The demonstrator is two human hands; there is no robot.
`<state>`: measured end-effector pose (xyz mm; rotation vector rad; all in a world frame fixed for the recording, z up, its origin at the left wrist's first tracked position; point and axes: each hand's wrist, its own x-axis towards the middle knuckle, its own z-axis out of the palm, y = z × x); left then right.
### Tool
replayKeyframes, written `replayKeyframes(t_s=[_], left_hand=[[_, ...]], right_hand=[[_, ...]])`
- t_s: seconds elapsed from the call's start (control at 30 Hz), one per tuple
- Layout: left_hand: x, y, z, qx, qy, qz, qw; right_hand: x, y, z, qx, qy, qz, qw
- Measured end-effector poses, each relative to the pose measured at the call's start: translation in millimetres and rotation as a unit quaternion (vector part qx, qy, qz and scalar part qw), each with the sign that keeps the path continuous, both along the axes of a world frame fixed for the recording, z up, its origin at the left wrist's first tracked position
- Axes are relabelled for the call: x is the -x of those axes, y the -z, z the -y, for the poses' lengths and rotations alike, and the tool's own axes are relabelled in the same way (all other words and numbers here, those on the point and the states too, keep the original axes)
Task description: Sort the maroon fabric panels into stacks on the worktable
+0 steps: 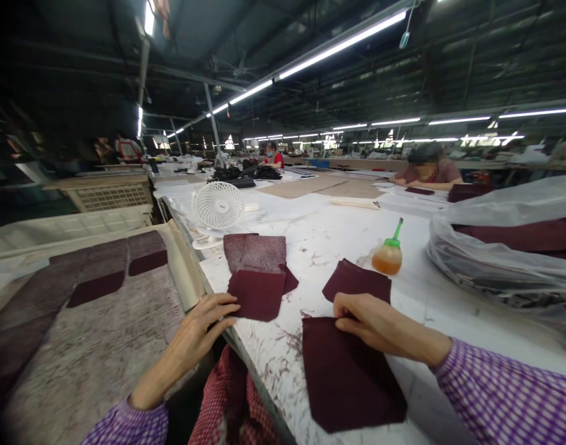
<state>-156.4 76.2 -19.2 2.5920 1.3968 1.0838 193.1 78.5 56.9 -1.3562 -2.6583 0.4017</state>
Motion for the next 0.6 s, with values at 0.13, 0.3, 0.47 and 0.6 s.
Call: replayKeyframes(t_s=[0.13,0.3,0.47,0.6], left_hand=[[-11,-12.4,3,-0.017,0.004,-0.015,1.0],[-61,-25.6,7,0.022,-0.025,-0.057,0.998],[-95,-20.5,3,0.018,-0.085,-0.115,0.99],[-97,-18.2,-3,0.002,-0.093,-0.152,0.984]], right_hand=[[-30,5.2,-36,-0.101,0.104,0.064,0.987],[-29,9.2,-61,-0.123,0.186,0.113,0.968],[-28,17.8,-63,-0.146,0.235,0.123,0.953],[-42,29.9,-67,-0.161,0.223,0.09,0.957]])
